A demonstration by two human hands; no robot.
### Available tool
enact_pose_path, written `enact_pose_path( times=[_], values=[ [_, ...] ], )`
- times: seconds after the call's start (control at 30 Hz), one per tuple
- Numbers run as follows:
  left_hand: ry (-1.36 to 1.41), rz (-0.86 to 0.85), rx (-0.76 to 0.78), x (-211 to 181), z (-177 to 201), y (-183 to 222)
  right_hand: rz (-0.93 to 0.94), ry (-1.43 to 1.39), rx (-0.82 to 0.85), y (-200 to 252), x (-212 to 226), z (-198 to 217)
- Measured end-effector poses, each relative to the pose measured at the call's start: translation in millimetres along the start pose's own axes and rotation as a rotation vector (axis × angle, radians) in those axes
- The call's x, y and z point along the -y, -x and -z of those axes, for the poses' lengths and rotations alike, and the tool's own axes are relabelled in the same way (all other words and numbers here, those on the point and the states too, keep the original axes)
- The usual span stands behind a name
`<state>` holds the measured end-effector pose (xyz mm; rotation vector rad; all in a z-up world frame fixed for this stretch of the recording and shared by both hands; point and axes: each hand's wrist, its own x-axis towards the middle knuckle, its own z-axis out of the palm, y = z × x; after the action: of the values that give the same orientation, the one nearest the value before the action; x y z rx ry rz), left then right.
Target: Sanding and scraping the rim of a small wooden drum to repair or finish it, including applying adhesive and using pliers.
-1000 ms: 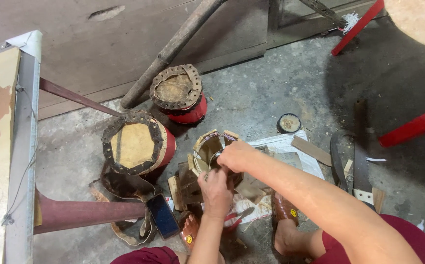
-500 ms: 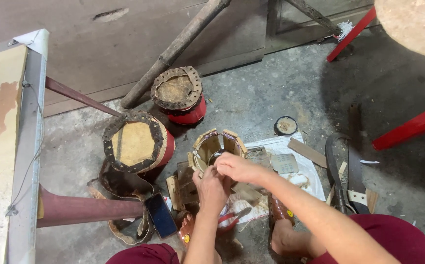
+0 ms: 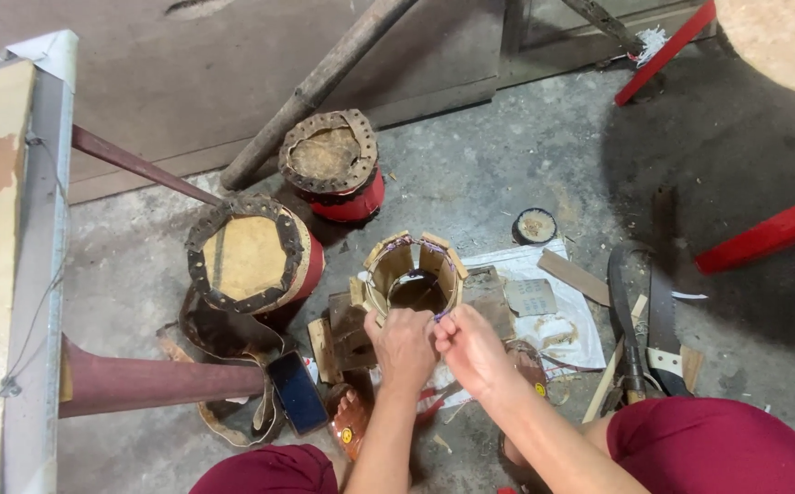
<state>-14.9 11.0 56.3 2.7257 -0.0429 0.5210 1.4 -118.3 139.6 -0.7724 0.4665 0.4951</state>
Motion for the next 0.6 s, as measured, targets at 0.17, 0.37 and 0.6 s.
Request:
enact_pose_path(
  times=[0.17, 0.37, 0.6],
  values=[
    [0.014, 0.139, 0.149, -24.5, 39.7, -24.5, 0.026, -0.128, -0.071, 3.6, -11.5, 11.0],
    [0.137, 0.21, 0.312, -28.5, 54.3, -30.6, 0.197, -0.135, -0.032, -2.2, -59.7, 43.3],
    [0.179, 0.213, 0.405, -25.7, 61.6, -33.5, 0.634, 0.838, -0.135, -13.2, -91.6, 51.2]
  ],
)
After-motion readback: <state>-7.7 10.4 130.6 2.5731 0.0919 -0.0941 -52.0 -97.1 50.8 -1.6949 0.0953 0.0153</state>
